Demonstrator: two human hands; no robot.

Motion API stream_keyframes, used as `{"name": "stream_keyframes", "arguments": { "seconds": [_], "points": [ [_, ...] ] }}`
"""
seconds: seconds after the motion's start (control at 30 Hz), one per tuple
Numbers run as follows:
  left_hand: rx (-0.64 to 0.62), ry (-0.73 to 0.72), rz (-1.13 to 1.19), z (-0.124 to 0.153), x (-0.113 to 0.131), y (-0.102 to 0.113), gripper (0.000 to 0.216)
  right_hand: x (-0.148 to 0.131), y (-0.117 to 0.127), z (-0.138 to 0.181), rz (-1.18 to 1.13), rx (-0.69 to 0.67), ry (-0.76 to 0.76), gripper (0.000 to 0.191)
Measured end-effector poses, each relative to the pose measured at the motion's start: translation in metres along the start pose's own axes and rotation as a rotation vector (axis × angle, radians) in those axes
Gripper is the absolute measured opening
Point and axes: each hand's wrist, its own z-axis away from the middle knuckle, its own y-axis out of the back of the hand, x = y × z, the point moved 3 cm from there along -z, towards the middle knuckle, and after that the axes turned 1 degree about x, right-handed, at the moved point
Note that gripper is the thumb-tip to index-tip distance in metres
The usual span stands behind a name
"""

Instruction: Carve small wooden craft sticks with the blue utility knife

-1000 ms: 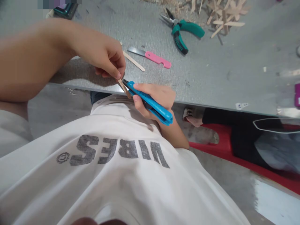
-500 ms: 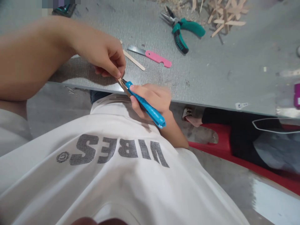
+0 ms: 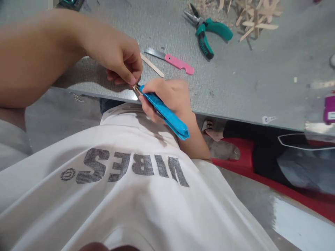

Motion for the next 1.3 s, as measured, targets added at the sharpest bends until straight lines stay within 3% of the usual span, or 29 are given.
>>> {"name": "stream_keyframes", "arguments": {
  "seconds": [0.27,0.47,0.63,0.9,1.2,1.3],
  "points": [
    [-0.01,-0.01,-0.056,-0.004,-0.004,0.003,0.029,-0.015,0.001,-0.011,-0.04,0.037,0.149,0.038],
    [-0.068,0.006,-0.081,-0.007,-0.007,0.005,0.034,-0.016,-0.005,-0.014,0.054,-0.028,0.078,0.031],
    [-0.071,-0.001,-0.088,-0.009,-0.007,0.005,0.035,-0.011,-0.005,-0.012,0.061,-0.021,0.113,0.027],
    [-0.061,-0.004,-0.081,-0.004,-0.002,0.004,0.034,-0.01,-0.008,-0.008,0.029,0.127,0.201,0.033],
    [-0.052,-0.04,-0.089,-0.006,-0.002,0.004,0.035,-0.002,-0.011,-0.009,0.038,0.025,0.15,0.028],
    [-0.055,-0.026,-0.081,-0.007,-0.003,0.004,0.034,0.0,-0.014,-0.012,0.006,0.072,0.234,0.032]
  ]
}}
